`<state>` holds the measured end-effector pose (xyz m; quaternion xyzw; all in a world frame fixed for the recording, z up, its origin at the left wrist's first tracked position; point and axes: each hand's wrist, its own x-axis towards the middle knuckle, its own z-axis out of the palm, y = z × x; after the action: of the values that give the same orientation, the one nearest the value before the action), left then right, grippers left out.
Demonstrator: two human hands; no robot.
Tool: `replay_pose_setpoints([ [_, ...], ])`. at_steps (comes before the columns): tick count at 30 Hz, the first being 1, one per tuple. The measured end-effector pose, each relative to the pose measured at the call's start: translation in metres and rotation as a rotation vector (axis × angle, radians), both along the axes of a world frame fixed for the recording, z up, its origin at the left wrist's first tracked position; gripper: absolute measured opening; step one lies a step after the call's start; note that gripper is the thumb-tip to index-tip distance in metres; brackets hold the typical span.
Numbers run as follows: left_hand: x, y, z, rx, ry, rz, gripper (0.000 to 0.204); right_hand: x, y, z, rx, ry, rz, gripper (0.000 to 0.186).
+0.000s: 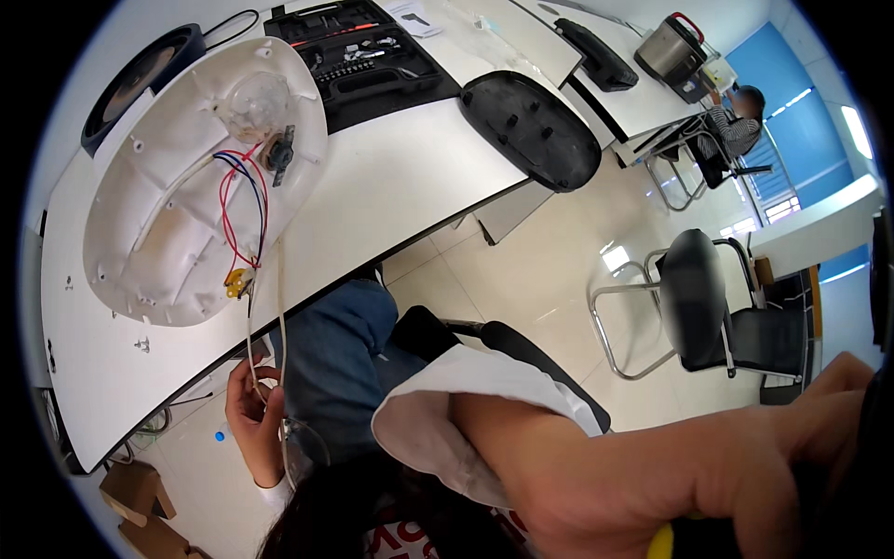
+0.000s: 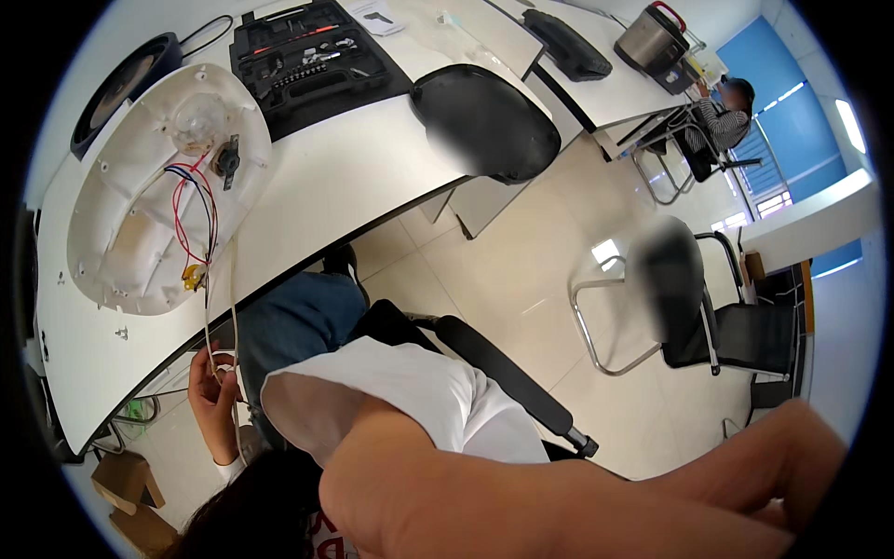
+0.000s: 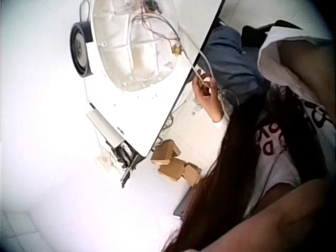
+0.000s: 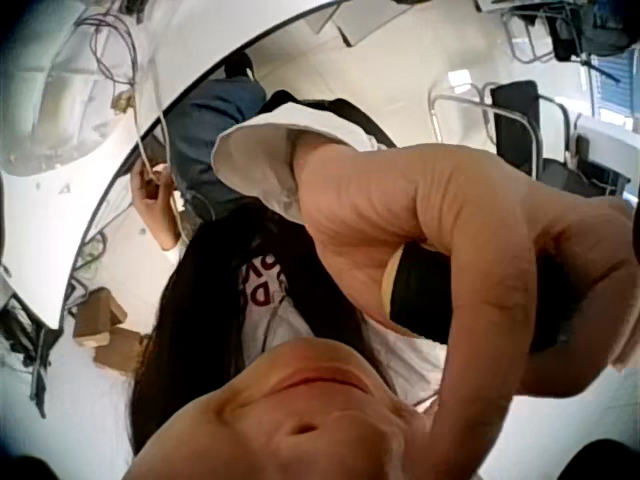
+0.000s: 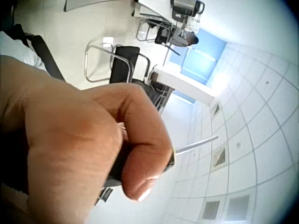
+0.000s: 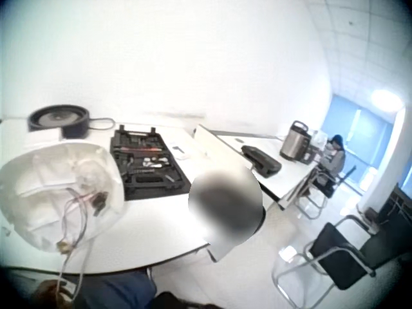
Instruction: The person uses a screwdriver to tighten screws on the internal wiring of a white plastic device housing. They repeatedly adjust the device's position and re-engage the screwdriver with the same internal components throughout the clip.
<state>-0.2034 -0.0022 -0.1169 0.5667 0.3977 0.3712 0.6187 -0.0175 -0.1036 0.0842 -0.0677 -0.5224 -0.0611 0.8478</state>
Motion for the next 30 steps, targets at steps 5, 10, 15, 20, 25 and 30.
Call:
replay_pose_setpoints([
  [5,-0.003,0.003,-0.001,-0.006,-0.023,-0.02,0.045,-0.005,0.004,-0.002,-0.048,-0.034,-0.017,0.039],
  [10,-0.002,0.005,0.004,-0.024,-0.017,-0.065,0.045,-0.005,0.005,-0.009,-0.092,-0.038,-0.031,0.036],
  [15,-0.002,0.004,-0.005,-0.019,-0.019,-0.007,0.045,-0.002,0.004,-0.007,-0.117,-0.053,-0.032,0.034],
  [20,-0.003,0.005,0.0,-0.04,-0.01,-0.057,0.044,-0.001,0.005,-0.006,-0.134,-0.075,-0.028,0.031],
  [25,-0.002,0.006,-0.002,-0.033,-0.019,-0.064,0.044,0.001,0.005,-0.004,-0.132,-0.101,-0.026,0.029],
  [30,-0.001,0.005,-0.001,-0.033,-0.018,-0.056,0.044,0.004,0.008,-0.003,-0.126,-0.115,-0.019,0.027],
])
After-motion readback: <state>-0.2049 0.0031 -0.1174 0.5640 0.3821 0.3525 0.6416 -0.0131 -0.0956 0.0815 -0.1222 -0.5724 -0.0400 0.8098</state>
